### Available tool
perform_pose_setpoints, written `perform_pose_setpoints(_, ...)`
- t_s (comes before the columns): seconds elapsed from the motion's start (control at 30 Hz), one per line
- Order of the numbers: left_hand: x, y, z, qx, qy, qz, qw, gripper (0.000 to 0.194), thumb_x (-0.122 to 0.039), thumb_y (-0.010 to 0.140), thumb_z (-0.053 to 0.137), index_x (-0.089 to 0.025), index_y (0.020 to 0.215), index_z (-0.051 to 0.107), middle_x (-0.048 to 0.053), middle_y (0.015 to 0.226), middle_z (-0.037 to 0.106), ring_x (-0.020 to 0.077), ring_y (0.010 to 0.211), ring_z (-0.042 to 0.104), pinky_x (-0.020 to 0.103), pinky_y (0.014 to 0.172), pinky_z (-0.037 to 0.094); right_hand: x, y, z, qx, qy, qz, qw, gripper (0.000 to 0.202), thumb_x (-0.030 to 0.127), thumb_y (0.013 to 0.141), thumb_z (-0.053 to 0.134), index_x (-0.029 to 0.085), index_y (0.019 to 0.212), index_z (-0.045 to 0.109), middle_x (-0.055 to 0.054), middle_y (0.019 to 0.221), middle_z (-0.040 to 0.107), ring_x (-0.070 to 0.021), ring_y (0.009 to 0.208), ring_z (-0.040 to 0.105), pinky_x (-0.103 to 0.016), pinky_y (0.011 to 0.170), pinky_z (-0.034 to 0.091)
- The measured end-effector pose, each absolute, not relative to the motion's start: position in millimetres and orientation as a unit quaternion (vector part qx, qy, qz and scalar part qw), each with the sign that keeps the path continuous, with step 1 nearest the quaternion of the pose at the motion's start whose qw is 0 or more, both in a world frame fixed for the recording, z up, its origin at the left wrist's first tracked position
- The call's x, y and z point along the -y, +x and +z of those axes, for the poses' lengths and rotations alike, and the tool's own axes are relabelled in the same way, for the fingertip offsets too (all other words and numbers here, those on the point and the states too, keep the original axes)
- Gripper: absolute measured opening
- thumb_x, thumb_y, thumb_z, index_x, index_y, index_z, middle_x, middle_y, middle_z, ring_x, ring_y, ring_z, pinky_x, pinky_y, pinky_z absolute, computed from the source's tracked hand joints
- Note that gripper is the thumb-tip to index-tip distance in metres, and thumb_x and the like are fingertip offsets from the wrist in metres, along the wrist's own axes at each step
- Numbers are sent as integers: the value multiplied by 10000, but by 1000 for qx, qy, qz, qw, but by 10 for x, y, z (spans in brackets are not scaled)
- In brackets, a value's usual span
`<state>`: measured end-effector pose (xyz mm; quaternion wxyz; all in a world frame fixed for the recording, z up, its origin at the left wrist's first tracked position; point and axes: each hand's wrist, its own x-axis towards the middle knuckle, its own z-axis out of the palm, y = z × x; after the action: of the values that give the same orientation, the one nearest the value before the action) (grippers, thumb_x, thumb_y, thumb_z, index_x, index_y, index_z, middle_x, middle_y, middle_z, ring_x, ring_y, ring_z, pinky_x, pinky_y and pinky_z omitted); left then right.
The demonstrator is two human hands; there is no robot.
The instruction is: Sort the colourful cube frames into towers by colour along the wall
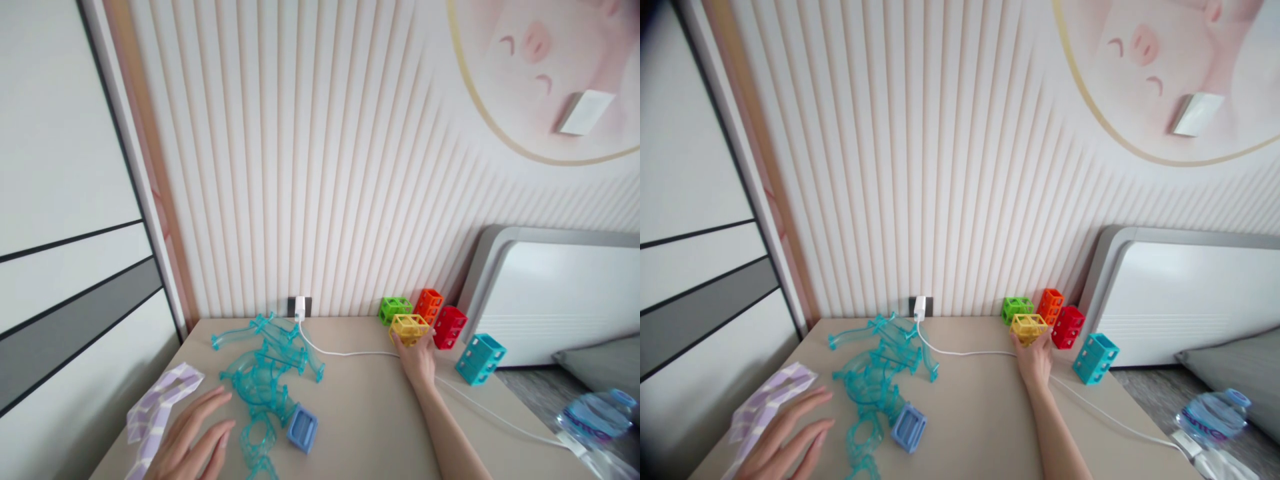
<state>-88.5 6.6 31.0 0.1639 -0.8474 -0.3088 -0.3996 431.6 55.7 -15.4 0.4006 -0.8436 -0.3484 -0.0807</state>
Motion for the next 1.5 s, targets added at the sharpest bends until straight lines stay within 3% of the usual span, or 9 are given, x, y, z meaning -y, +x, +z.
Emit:
perform_pose_setpoints(0.1, -205, -659, 467, 347, -851, -380, 107, 193, -163, 937, 583, -268, 1030, 716, 48, 1238, 707, 227, 1218, 669, 316, 1023, 564, -517, 4157, -71, 362, -832, -112, 406, 1032, 633, 855, 530, -6, 1578, 162, -378, 1584, 296, -514, 1456, 343, -652, 1126, 327)
perform_pose_setpoints(0.2, -334, -417, 469, 337, -860, -374, 83, 222, -106, 942, 541, -233, 1023, 704, 79, 1213, 712, 248, 1231, 654, 382, 1052, 556, -481, 3836, -28, 435, -786, -130, 420, 913, 589, 919, 462, 15, 1584, 215, -322, 1626, 266, -451, 1511, 276, -611, 1178, 292)
perform_pose_setpoints(0.33, -361, -266, 361, 287, -886, -356, 73, 294, -46, 926, 515, -219, 1061, 710, 82, 1194, 728, 259, 1225, 657, 458, 1125, 507, -298, 3245, -40, 579, -667, -105, 457, 654, 497, 1000, 455, 149, 1547, 370, -229, 1577, 409, -368, 1468, 396, -579, 1144, 392)
perform_pose_setpoints(0.47, -257, -228, 323, 281, -893, -350, 42, 286, -57, 920, 539, -206, 1101, 702, 92, 1195, 726, 268, 1236, 645, 475, 1133, 497, 39, 2741, 40, 748, -528, 16, 402, 408, 405, 1019, 537, 266, 1402, 559, -139, 1433, 586, -314, 1325, 567, -512, 1074, 488)
perform_pose_setpoints(0.67, -191, -159, 305, 267, -893, -360, 52, 200, -131, 914, 575, -167, 1078, 685, 104, 1129, 720, 280, 1176, 645, 505, 1088, 518, 262, 2370, 130, 865, -379, 111, 309, 709, 681, 871, 667, 270, 1436, 548, -161, 1449, 573, -337, 1310, 569, -475, 1084, 491)
perform_pose_setpoints(0.87, -157, -197, 298, 266, -895, -358, 21, 204, -161, 916, 570, -176, 1090, 675, 88, 1087, 717, 272, 1148, 640, 506, 1080, 509, 206, 2376, 30, 869, -401, 137, 254, 633, 328, 899, 702, 270, 1491, 487, -142, 1455, 565, -297, 1332, 563, -438, 1117, 476)
perform_pose_setpoints(1.07, -120, -186, 305, 270, -899, -346, -12, 265, -167, 911, 566, -175, 1160, 657, 88, 1092, 715, 267, 1120, 644, 506, 1073, 510, 184, 2364, -44, 812, -425, 221, 334, 505, 226, 937, 607, 267, 1436, 542, -119, 1400, 621, -242, 1277, 623, -363, 1093, 504)
perform_pose_setpoints(1.37, -135, -176, 252, 290, -907, -306, -27, 378, -200, 929, 589, -154, 1304, 592, 115, 1187, 694, 269, 1173, 629, 492, 1099, 507, 178, 2312, -103, 609, -477, 388, 501, 471, 501, 954, 642, 237, 1344, 634, -114, 1260, 726, -273, 1093, 713, -394, 952, 583)
perform_pose_setpoints(1.5, -136, -163, 223, 294, -905, -307, -22, 364, -197, 940, 574, -160, 1301, 598, 114, 1172, 701, 268, 1156, 641, 496, 1085, 521, 142, 2322, -61, 521, -460, 449, 561, 510, 587, 895, 697, 235, 1265, 698, -109, 1273, 731, -297, 1166, 684, -429, 1019, 543)
